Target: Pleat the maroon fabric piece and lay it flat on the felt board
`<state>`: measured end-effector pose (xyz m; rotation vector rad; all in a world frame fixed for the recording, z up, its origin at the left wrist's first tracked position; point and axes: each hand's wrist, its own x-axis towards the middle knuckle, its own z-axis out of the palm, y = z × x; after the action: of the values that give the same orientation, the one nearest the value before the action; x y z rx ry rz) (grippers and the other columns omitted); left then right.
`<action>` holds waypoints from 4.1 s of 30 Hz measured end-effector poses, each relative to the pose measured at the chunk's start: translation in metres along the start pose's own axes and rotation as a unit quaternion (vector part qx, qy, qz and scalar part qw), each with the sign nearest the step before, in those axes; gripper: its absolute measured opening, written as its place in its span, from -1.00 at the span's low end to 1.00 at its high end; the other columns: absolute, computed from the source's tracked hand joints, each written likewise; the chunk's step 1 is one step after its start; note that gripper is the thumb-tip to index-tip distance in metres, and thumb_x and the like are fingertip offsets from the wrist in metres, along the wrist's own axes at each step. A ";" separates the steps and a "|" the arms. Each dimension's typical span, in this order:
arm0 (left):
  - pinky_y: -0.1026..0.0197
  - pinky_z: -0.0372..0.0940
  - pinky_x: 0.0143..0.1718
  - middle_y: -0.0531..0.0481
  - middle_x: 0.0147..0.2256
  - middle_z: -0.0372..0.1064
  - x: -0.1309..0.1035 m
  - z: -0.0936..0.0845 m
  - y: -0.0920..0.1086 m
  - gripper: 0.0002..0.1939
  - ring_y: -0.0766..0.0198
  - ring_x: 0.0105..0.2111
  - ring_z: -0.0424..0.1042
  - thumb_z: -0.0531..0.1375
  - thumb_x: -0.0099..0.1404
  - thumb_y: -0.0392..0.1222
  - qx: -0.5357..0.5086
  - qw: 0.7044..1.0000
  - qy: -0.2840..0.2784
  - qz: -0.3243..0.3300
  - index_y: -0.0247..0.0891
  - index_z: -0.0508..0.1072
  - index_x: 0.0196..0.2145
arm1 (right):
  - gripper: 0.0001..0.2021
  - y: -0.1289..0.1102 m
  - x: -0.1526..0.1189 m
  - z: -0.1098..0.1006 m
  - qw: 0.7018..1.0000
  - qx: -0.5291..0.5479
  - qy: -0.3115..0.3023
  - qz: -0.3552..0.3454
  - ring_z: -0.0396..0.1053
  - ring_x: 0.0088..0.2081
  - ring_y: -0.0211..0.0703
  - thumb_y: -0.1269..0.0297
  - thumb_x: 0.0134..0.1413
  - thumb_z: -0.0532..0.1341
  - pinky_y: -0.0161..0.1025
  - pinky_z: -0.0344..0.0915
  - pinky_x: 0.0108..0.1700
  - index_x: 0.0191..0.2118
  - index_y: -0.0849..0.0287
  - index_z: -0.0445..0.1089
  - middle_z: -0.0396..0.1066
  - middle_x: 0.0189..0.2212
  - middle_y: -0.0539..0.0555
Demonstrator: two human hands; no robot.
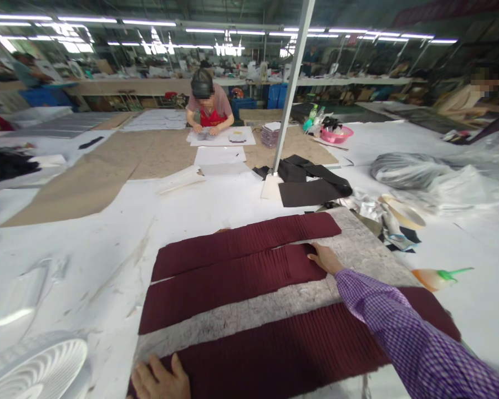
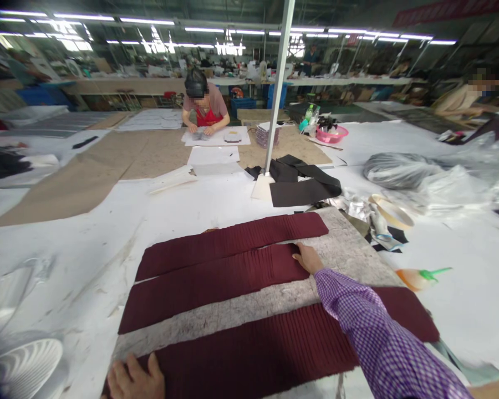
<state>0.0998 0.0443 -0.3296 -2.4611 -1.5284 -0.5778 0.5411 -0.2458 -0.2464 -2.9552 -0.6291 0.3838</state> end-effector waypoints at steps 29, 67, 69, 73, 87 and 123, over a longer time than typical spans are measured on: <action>-0.38 0.04 0.09 -0.52 0.15 0.18 0.000 -0.003 0.002 -0.36 -0.32 0.16 0.17 0.09 0.22 -0.02 -0.055 0.998 -0.012 -0.015 -0.41 0.17 0.19 | -0.76 -0.006 -0.007 -0.015 0.999 -0.014 0.040 0.012 0.42 -0.19 -0.15 0.19 0.24 0.16 -0.08 0.39 -0.13 -0.08 0.22 0.37 0.43 -0.17 0.08; -0.35 -0.01 0.11 -0.51 0.16 0.17 0.000 -0.004 0.000 -0.33 -0.29 0.19 0.13 0.02 0.24 0.07 -0.051 0.998 -0.024 -0.012 -0.42 0.17 0.19 | -0.82 0.000 -0.005 -0.017 0.996 -0.048 0.072 0.011 0.39 -0.28 -0.22 0.22 0.24 0.15 -0.17 0.38 -0.22 -0.18 0.22 0.38 0.41 -0.25 0.04; -0.34 0.04 0.09 -0.52 0.14 0.19 0.001 -0.005 0.001 -0.35 -0.29 0.17 0.17 0.02 0.25 0.04 -0.032 0.999 -0.019 -0.004 -0.44 0.18 0.18 | -0.83 -0.001 -0.008 -0.017 0.995 -0.052 0.086 -0.002 0.39 -0.28 -0.22 0.24 0.24 0.15 -0.18 0.38 -0.23 -0.18 0.22 0.37 0.40 -0.21 0.06; -0.33 0.09 0.07 -0.52 0.12 0.22 0.002 -0.007 0.004 -0.38 -0.28 0.14 0.20 0.01 0.26 0.01 -0.007 1.000 -0.011 0.001 -0.47 0.21 0.16 | -0.84 -0.002 -0.014 -0.016 0.992 -0.056 0.110 -0.032 0.37 -0.26 -0.21 0.24 0.25 0.14 -0.16 0.35 -0.19 -0.19 0.21 0.37 0.39 -0.17 0.07; -0.31 0.09 0.08 -0.49 0.14 0.20 0.002 -0.007 0.004 -0.37 -0.26 0.14 0.21 0.00 0.28 0.05 0.012 1.000 -0.015 0.006 -0.47 0.21 0.15 | -0.66 0.013 0.002 0.005 0.997 0.044 0.056 -0.004 0.42 -0.23 -0.15 0.14 0.21 0.17 -0.09 0.39 -0.17 0.02 0.22 0.30 0.42 -0.18 0.09; -0.27 0.05 0.13 -0.49 0.17 0.15 0.005 -0.019 0.008 -0.38 -0.23 0.18 0.16 0.02 0.31 0.02 0.014 0.999 -0.049 0.004 -0.49 0.17 0.18 | -0.74 -0.064 0.063 -0.016 0.939 -0.142 -0.091 -0.301 0.36 -0.09 -0.07 0.18 0.19 0.20 -0.01 0.34 -0.06 -0.07 0.20 0.36 0.37 -0.08 0.11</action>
<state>0.1049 0.0378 -0.3101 -2.5071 -1.5493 -0.4380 0.5760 -0.1627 -0.2356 -2.7792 -1.6728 0.5375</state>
